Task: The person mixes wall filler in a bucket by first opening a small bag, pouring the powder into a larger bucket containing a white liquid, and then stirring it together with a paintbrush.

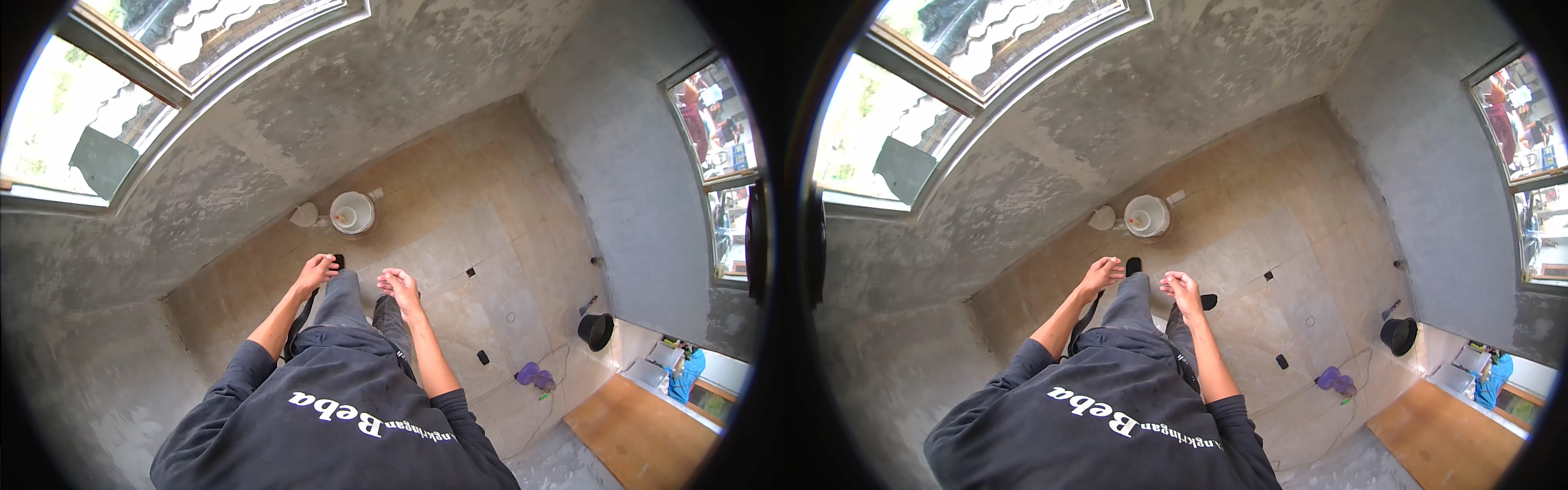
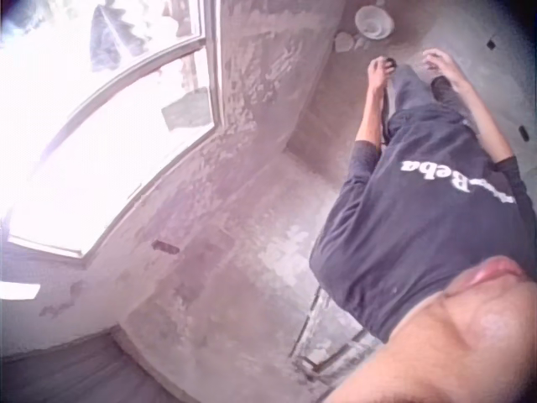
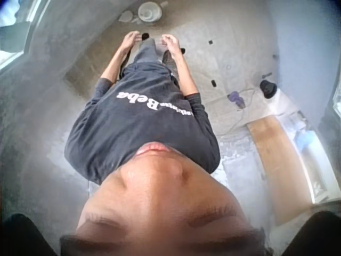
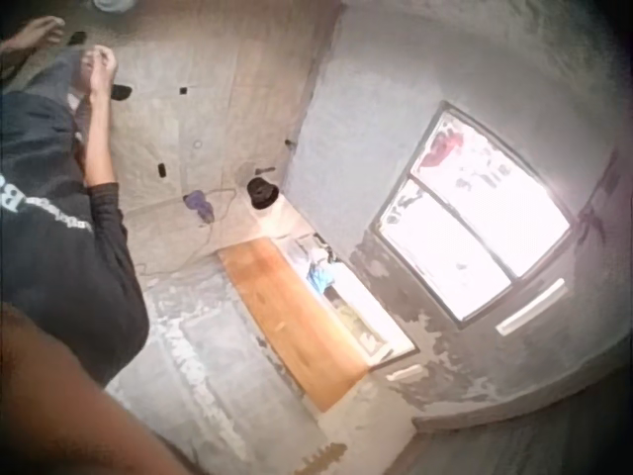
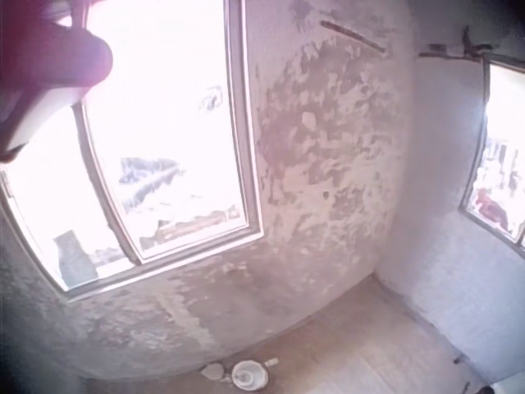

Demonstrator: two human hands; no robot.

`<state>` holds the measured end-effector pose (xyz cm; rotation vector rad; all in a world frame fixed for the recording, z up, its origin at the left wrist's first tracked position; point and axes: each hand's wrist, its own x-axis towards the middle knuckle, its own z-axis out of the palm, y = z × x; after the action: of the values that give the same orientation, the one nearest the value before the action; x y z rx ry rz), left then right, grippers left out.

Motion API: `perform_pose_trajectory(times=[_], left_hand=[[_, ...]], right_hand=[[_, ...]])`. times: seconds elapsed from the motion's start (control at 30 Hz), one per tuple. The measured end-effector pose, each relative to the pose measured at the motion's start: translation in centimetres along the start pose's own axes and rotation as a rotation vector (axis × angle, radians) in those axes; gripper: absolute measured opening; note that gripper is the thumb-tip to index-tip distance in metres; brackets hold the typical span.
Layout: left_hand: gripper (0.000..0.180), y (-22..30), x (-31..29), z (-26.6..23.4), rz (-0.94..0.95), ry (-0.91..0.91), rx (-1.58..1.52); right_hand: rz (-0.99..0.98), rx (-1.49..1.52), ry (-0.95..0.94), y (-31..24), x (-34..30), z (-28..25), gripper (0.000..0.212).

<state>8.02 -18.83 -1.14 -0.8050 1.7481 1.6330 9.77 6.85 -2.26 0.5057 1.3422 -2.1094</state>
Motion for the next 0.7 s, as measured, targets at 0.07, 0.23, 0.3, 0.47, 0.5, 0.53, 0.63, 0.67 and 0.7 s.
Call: perform_pose_trajectory(times=[0.07, 0.23, 0.3, 0.47, 0.5, 0.53, 0.63, 0.67, 0.7], left_hand=[[0.045, 0.4, 0.7, -1.1, -0.020, -0.012, 0.003], [0.046, -1.2, 5.3, -4.8, -0.107, -0.031, 0.002], [0.046, -1.8, 7.4, -6.7, -0.129, -0.049, 0.013], [0.043, -3.9, 14.9, -11.6, -0.225, -0.068, 0.067], [0.041, -5.2, 16.5, -12.3, -0.259, -0.066, 0.065], [0.035, -5.3, 18.7, -12.9, -0.238, -0.084, 0.055], [0.030, -6.3, 23.8, -14.3, -0.307, -0.061, 0.188], [0.028, -6.3, 26.0, -14.6, -0.311, -0.051, 0.187], [0.028, -6.8, 28.0, -15.0, -0.318, -0.059, 0.204]], right_hand=[[0.036, 0.056, 0.086, 0.5, 0.9, -0.2, 0.027], [0.129, 0.084, 0.266, 3.2, 3.9, -0.6, 0.028], [0.151, 0.094, 0.331, 4.4, 5.5, -0.3, 0.028], [0.189, 0.131, 0.498, 8.0, 12.1, 1.9, 0.026], [0.199, 0.142, 0.513, 9.1, 13.7, 2.1, 0.026], [0.156, 0.153, 0.528, 10.0, 15.5, 2.1, 0.026], [0.118, 0.132, 0.575, 12.7, 20.1, 2.7, 0.028], [0.136, 0.053, 0.601, 13.5, 22.1, 2.8, 0.030], [0.157, -0.023, 0.629, 14.6, 23.8, 2.9, 0.032]])
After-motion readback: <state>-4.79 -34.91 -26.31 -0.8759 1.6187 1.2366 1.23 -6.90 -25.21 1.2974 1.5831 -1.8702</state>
